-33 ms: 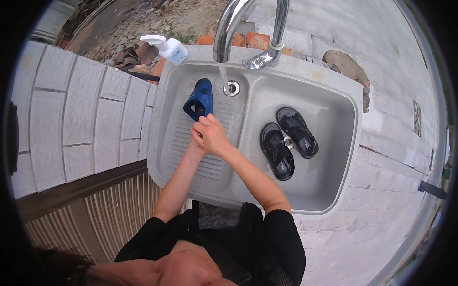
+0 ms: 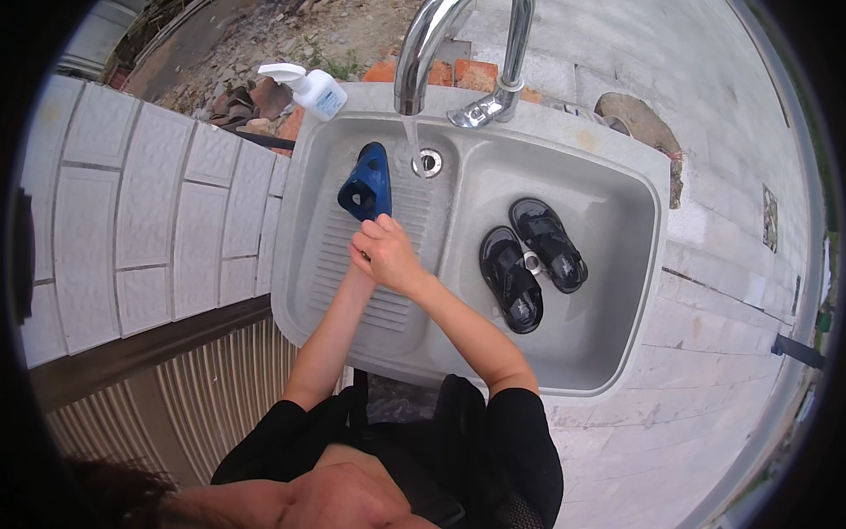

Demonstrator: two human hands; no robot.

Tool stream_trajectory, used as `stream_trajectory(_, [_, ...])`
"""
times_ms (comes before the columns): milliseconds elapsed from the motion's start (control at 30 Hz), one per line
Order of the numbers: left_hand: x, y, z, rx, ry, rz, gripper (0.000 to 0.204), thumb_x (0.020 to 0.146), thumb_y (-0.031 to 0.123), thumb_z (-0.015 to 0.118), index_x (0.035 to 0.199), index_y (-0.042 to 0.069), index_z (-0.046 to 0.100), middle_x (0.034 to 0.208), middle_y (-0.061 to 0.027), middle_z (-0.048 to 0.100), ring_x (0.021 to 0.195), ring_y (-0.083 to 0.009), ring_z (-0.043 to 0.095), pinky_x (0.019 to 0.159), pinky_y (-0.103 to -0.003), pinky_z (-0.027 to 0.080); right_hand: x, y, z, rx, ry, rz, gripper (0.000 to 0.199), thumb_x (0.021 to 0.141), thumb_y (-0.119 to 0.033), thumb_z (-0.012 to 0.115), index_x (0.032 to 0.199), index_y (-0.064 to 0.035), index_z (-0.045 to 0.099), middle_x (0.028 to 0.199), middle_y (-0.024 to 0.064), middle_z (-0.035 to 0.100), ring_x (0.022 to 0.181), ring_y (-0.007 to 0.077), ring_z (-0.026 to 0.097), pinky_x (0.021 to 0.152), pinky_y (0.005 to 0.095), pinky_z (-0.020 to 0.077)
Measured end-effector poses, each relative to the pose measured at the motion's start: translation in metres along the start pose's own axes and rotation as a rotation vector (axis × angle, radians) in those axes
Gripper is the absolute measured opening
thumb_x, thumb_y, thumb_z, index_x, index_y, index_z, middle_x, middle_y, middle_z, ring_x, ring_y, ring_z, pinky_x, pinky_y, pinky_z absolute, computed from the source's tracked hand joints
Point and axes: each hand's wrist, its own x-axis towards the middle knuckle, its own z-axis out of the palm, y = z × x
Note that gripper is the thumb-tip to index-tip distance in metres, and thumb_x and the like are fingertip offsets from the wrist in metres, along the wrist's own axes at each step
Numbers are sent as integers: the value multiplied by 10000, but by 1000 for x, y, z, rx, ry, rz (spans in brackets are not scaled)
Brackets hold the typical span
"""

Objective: The person washes several pairs of sandals in an outdoor sink, scrubbing them with a small brush under running water.

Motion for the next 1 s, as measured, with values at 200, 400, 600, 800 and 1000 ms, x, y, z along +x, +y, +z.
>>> stream_trajectory(200, [15,17,96,18,340,-224,178,870,277,577,948,121,547,837,6,595,779,-107,593,611,-232,503,43,25,-23,-79,201,75,210,730,-135,644,629,-45,483,673,64,441,671,251,432,599,348,382])
stream_trajectory(400, [21,28,81,-200,378,-428,223,829,328,633,930,139,573,821,6,604,728,-114,601,575,-239,510,67,80,-38,-51,220,307,217,790,-139,604,663,-12,483,684,124,440,680,323,473,590,398,366])
stream_trajectory(600, [14,14,91,-52,369,-428,267,878,361,545,978,116,577,991,-31,623,934,-166,595,831,-347,492,21,22,-41,-244,168,87,201,745,-111,651,669,-43,478,676,97,446,641,285,434,573,379,369])
stream_trajectory(800, [26,9,84,-196,518,-325,194,831,249,641,956,112,586,918,-22,635,822,-165,612,749,-326,513,-14,30,-61,-193,183,366,213,783,-143,622,672,-36,475,681,97,456,674,291,471,596,390,386])
stream_trajectory(1000, [32,-9,103,-132,553,-204,244,864,301,584,1013,107,596,1004,-27,632,946,-200,591,849,-386,478,31,39,-59,-143,445,347,197,817,-160,598,717,-19,504,752,120,503,725,311,499,632,399,403])
